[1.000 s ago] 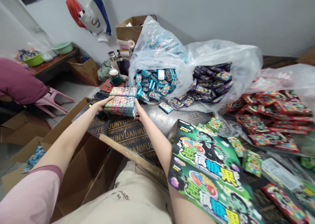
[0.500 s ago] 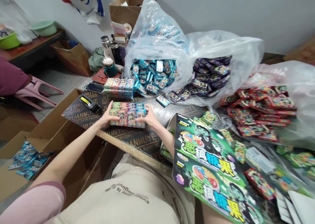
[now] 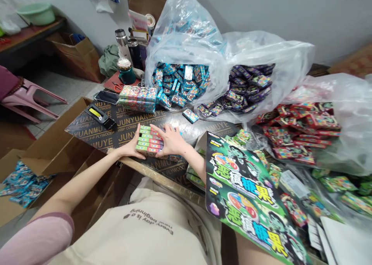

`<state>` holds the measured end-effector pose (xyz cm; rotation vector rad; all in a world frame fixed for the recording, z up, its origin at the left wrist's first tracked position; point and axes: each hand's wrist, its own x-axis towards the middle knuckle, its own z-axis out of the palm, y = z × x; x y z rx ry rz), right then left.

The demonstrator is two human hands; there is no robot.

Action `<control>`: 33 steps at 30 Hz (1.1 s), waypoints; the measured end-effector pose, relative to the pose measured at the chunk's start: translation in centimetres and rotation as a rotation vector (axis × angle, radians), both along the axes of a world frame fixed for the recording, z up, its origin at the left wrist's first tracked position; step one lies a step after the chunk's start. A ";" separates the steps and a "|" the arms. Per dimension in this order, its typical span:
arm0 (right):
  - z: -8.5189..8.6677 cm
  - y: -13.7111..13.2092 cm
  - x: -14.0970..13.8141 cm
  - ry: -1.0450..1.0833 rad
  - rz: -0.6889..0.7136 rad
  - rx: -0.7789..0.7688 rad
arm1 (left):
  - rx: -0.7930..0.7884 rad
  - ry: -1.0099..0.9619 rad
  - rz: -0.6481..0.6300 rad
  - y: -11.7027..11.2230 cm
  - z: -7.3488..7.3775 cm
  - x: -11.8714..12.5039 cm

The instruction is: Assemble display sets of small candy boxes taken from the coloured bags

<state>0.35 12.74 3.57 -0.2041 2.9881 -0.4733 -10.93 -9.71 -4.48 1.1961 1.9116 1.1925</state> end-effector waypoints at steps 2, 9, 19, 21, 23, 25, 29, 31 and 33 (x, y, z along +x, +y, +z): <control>-0.3 0.0 0.6 0.007 -0.007 -0.009 | -0.032 0.049 -0.028 0.4 -0.4 -0.1; -0.7 1.1 3.3 0.034 -0.079 0.046 | -0.035 0.084 -0.114 2.2 -1.2 0.2; -0.8 1.5 4.4 0.001 -0.081 0.103 | -0.018 0.103 -0.165 5.2 -2.0 1.4; -0.6 1.2 4.1 -0.007 -0.124 0.110 | -0.017 0.118 -0.119 5.7 -1.8 1.7; -0.1 0.8 3.7 -0.025 -0.175 0.089 | -0.018 0.156 -0.068 5.7 -0.8 1.8; 0.8 0.6 3.5 -0.045 -0.198 0.002 | -0.006 0.166 -0.053 5.3 0.9 1.2; 4.0 1.0 4.7 -0.045 -0.228 -0.460 | 0.138 0.123 -0.102 4.4 4.9 -1.9; 6.5 1.8 6.3 -0.111 -0.135 -0.757 | 0.166 0.192 -0.005 5.6 6.1 -3.0; 9.4 3.0 8.4 -0.217 -0.005 -0.913 | 0.142 0.230 -0.015 8.4 6.4 -2.4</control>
